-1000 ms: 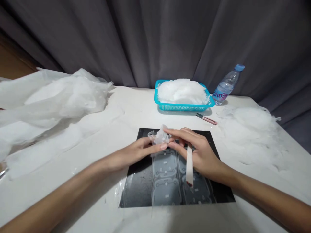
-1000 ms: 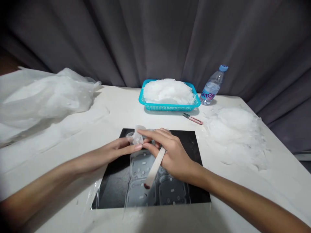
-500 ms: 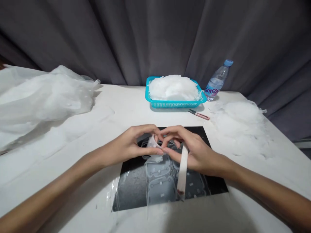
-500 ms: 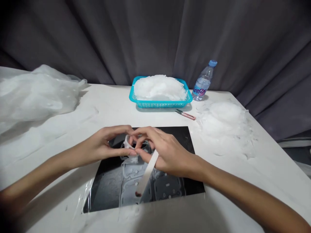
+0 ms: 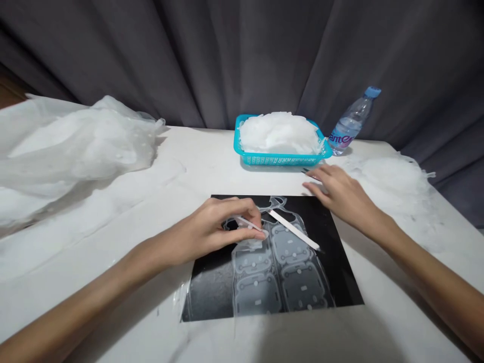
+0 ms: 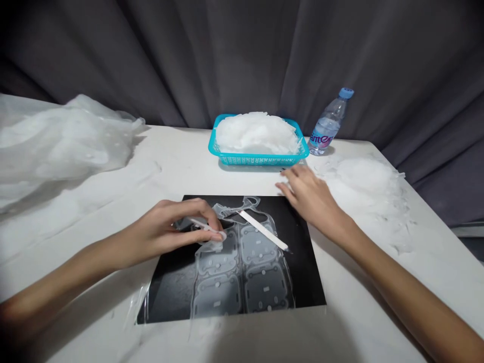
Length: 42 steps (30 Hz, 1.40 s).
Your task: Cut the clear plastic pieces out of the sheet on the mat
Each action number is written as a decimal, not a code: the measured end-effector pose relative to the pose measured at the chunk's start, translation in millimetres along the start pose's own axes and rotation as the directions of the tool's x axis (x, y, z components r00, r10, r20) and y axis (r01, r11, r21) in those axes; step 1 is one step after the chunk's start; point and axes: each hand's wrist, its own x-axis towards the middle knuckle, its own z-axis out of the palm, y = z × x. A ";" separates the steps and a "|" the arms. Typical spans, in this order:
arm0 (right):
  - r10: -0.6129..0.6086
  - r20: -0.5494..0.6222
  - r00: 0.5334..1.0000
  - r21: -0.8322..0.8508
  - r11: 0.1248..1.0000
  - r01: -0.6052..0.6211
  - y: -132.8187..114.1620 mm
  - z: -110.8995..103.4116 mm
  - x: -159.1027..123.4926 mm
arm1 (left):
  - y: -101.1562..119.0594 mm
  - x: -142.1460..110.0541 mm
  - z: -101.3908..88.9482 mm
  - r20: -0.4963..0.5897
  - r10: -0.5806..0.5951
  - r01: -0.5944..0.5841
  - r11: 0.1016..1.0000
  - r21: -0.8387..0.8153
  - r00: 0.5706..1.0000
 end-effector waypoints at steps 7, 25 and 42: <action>0.069 -0.054 0.996 -0.346 0.935 -0.084 47.5 37.6 8.2 | 8.5 -1.4 4.6 -0.052 0.012 -0.010 1.000 0.028 0.999; -0.013 0.229 0.973 0.795 0.580 -0.180 -45.2 20.1 -40.2 | 0.9 -6.1 11.1 -0.004 0.003 -0.002 0.993 0.116 1.000; -0.108 0.135 0.985 0.864 0.500 -0.064 -56.2 30.7 -45.0 | -9.6 -11.5 6.7 0.093 0.197 -0.217 0.913 0.345 0.976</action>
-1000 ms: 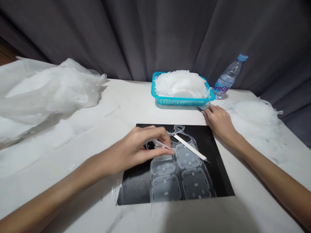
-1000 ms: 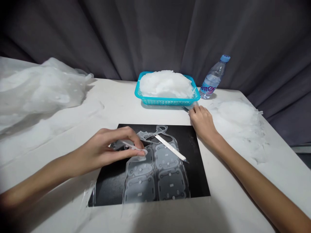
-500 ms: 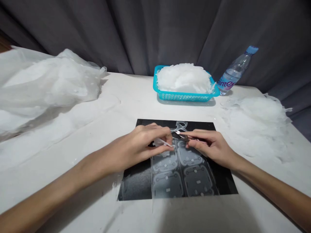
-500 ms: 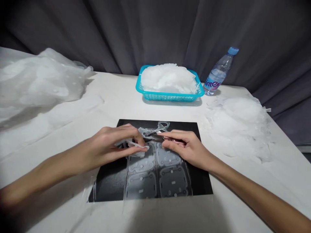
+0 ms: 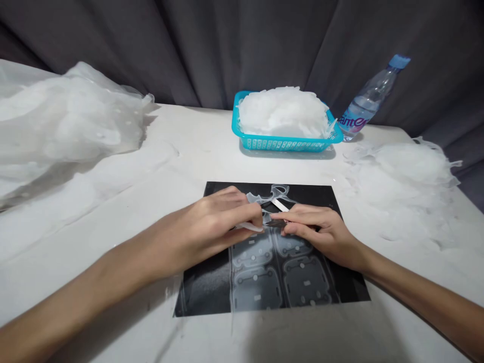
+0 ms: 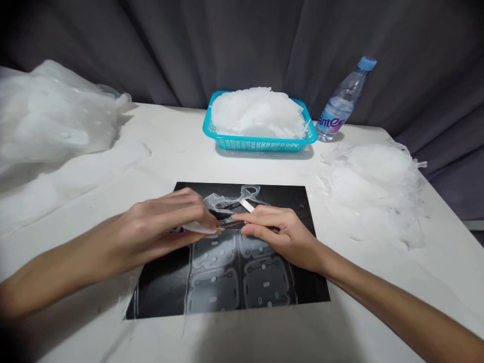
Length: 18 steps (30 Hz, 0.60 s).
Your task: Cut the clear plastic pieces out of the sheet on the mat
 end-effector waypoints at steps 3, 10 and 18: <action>-0.002 -0.001 1.000 -0.004 1.000 0.002 0.5 0.1 -0.1 | -0.6 -0.9 2.9 -0.004 -0.004 0.004 0.999 0.037 1.000; -0.037 -0.003 0.999 0.000 0.999 0.037 0.9 0.7 0.1 | 1.2 -0.5 5.3 -0.019 0.034 -0.032 0.996 0.086 0.999; -0.047 -0.005 0.999 -0.013 0.999 0.047 -1.5 0.8 0.9 | -0.1 0.4 7.1 -0.039 0.061 -0.056 0.991 0.120 0.997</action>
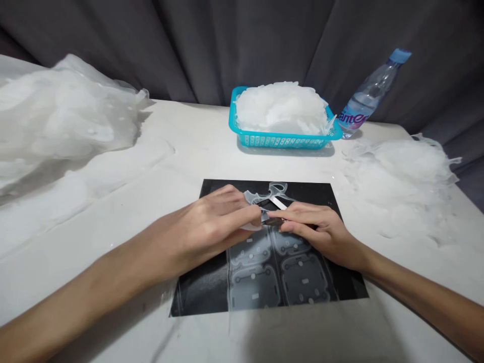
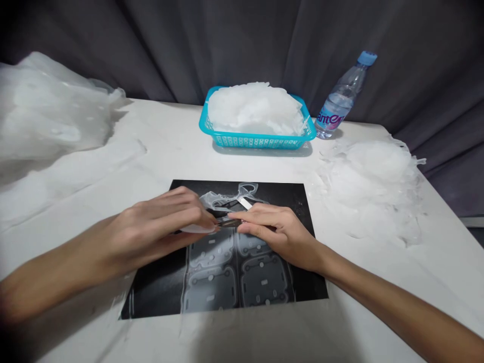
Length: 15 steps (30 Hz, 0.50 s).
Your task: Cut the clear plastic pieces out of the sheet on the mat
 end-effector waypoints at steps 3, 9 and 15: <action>0.000 -0.006 1.000 -0.007 1.000 0.000 -0.1 -0.1 0.0 | 0.1 0.7 -0.2 -0.002 0.001 -0.001 1.000 0.002 1.000; -0.001 -0.005 1.000 -0.013 1.000 0.001 0.0 0.2 0.7 | 0.1 0.6 -0.3 -0.005 0.000 0.000 1.000 0.003 1.000; -0.006 -0.013 1.000 -0.015 1.000 0.006 0.8 0.8 0.6 | -1.0 1.2 0.8 -0.023 0.013 -0.013 1.000 0.014 1.000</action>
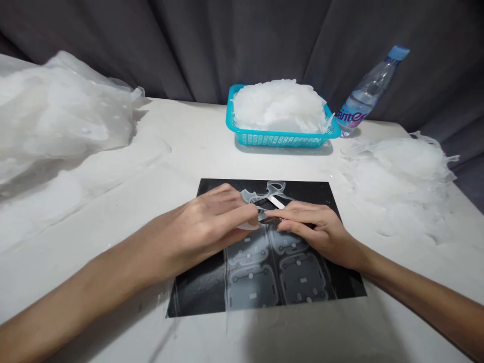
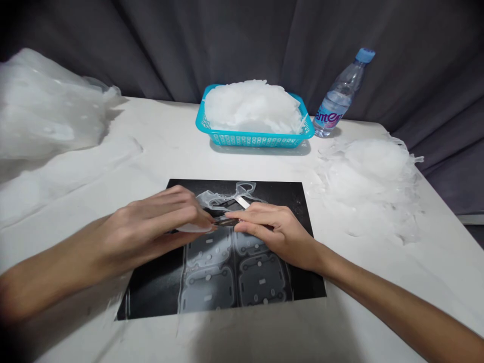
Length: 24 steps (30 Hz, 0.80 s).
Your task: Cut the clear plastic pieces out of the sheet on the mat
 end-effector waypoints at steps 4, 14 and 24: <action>-0.006 0.002 1.000 -0.002 1.000 0.006 -0.3 0.1 -0.1 | -0.5 0.2 0.1 0.000 0.004 -0.004 1.000 0.007 1.000; 0.040 -0.026 0.999 0.006 0.999 -0.040 -1.2 -0.9 0.7 | -2.7 -0.1 1.5 -0.021 0.034 -0.034 0.999 0.032 0.999; 0.043 0.024 0.999 0.035 0.998 -0.043 0.2 -2.7 1.6 | -1.3 2.2 -0.1 -0.022 0.055 -0.054 0.998 0.028 0.998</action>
